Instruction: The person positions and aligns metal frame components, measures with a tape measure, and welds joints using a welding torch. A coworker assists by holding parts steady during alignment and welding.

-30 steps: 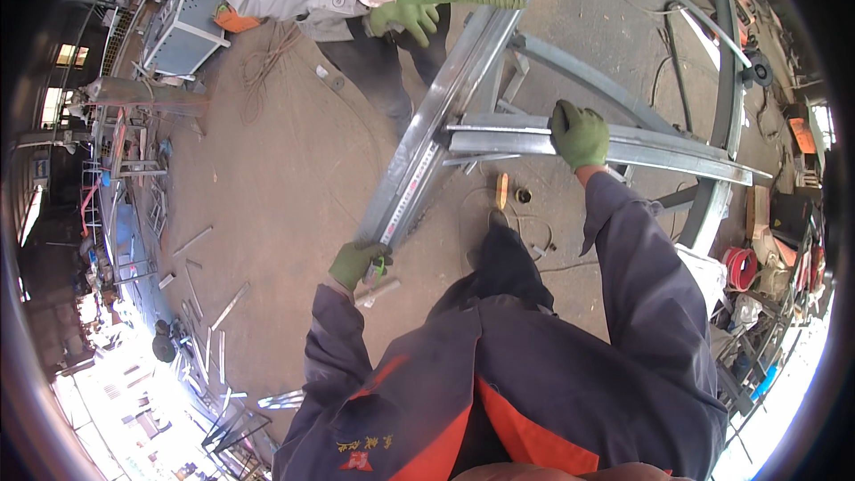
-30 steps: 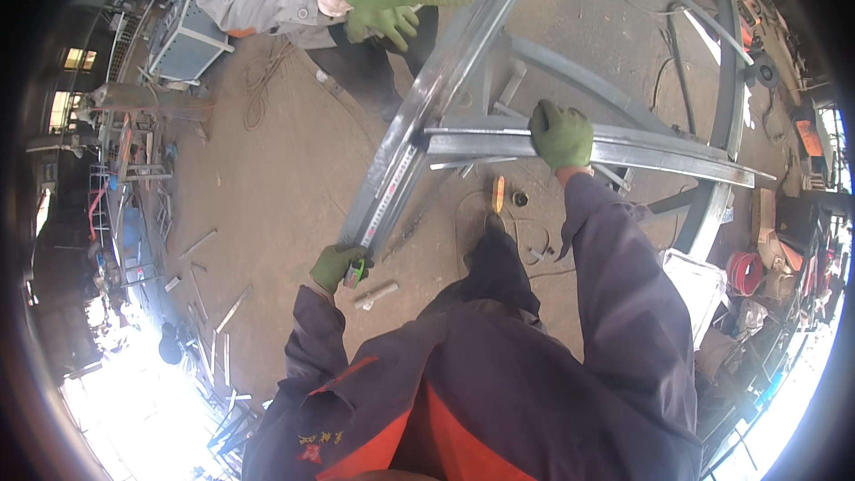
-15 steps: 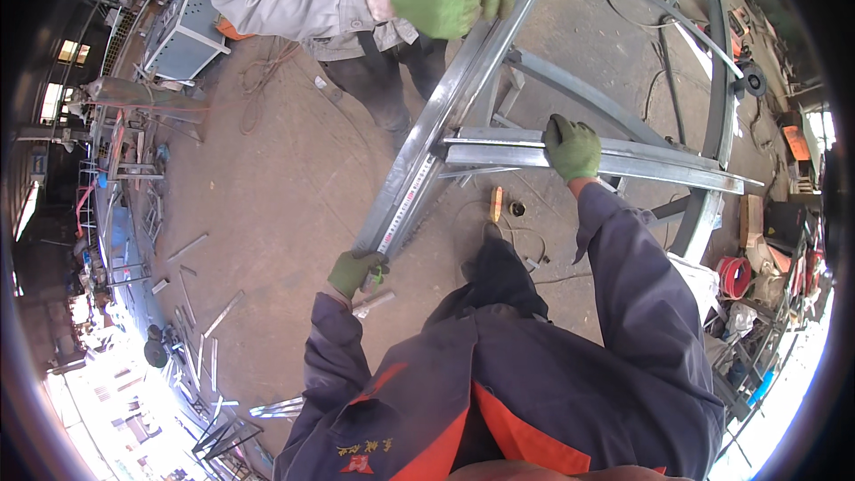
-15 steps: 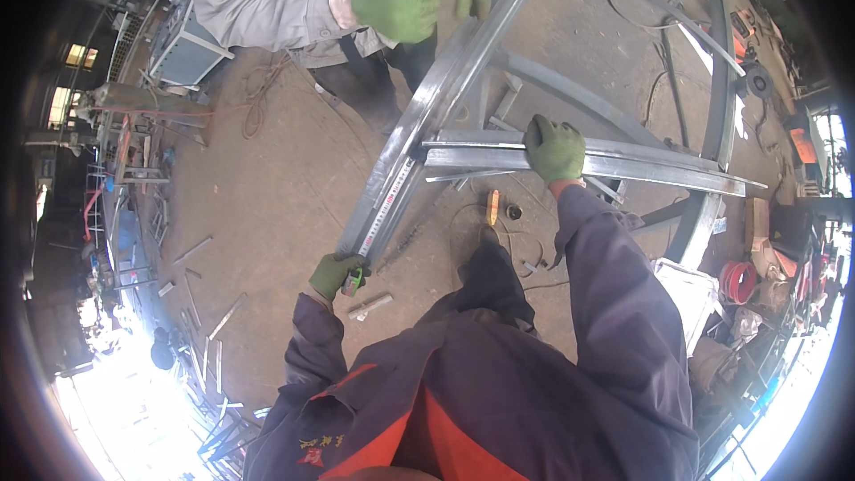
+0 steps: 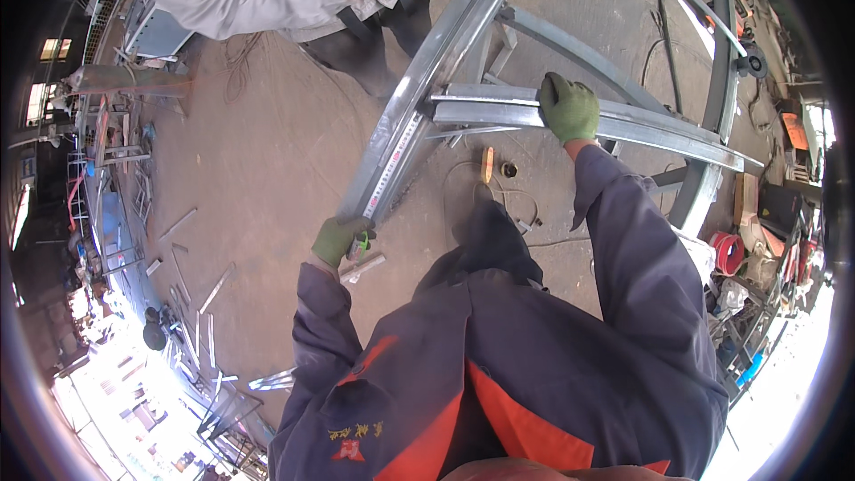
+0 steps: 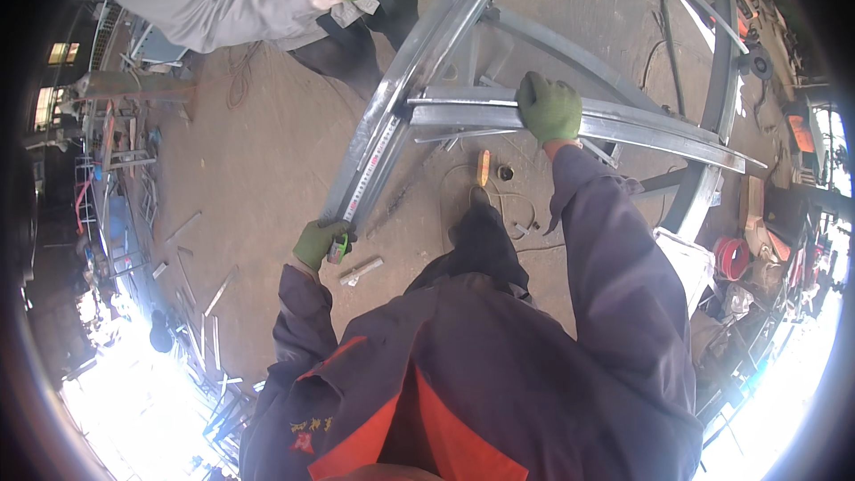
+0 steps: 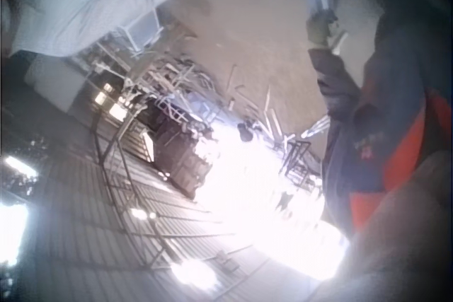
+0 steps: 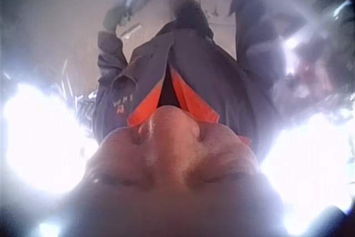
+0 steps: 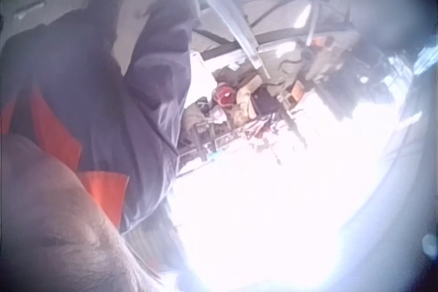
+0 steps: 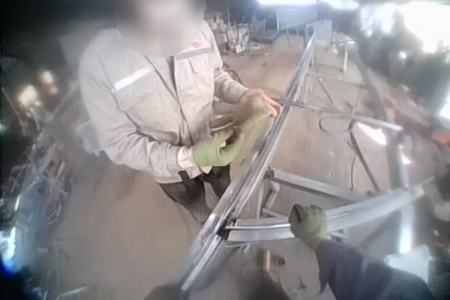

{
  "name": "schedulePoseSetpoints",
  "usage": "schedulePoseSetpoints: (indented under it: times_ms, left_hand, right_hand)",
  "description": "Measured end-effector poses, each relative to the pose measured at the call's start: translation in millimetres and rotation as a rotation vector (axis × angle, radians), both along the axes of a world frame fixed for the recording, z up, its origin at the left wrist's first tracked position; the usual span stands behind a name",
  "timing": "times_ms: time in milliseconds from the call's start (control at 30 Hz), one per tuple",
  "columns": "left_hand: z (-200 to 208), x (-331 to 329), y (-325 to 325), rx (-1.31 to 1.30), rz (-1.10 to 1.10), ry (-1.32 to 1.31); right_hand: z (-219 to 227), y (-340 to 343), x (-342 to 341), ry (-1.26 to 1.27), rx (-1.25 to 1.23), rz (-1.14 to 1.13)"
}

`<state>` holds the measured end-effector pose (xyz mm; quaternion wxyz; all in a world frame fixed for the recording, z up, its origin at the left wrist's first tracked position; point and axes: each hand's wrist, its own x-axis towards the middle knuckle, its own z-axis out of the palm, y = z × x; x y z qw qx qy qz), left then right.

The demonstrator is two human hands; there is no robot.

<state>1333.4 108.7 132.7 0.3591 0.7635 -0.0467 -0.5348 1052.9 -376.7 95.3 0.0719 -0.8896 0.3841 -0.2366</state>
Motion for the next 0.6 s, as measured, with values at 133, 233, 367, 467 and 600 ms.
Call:
schedulePoseSetpoints:
  times_ms: [133, 233, 367, 467, 600]
  left_hand:
    - [-1.4, 0.5, -0.1, -0.009, 0.020, 0.004]
    - [-2.9, 3.3, 1.0, -0.023, -0.033, -0.017]
    - [-0.1, 2.0, 0.5, 0.003, 0.004, 0.006]
    - [3.5, -0.2, -3.2, 0.014, 0.043, 0.021]
    - [4.1, -0.1, -7.3, 0.053, 0.044, 0.018]
  right_hand:
    - [-2.9, -1.8, -0.1, 0.017, -0.010, -0.015]
    - [-6.5, -1.4, -1.0, 0.015, -0.032, -0.017]
    - [-8.3, -2.6, -1.9, 0.006, -0.007, 0.001]
    - [-8.3, -3.5, -1.8, 0.013, -0.006, 0.002]
    - [-8.9, -4.4, -2.2, 0.037, 0.026, -0.010]
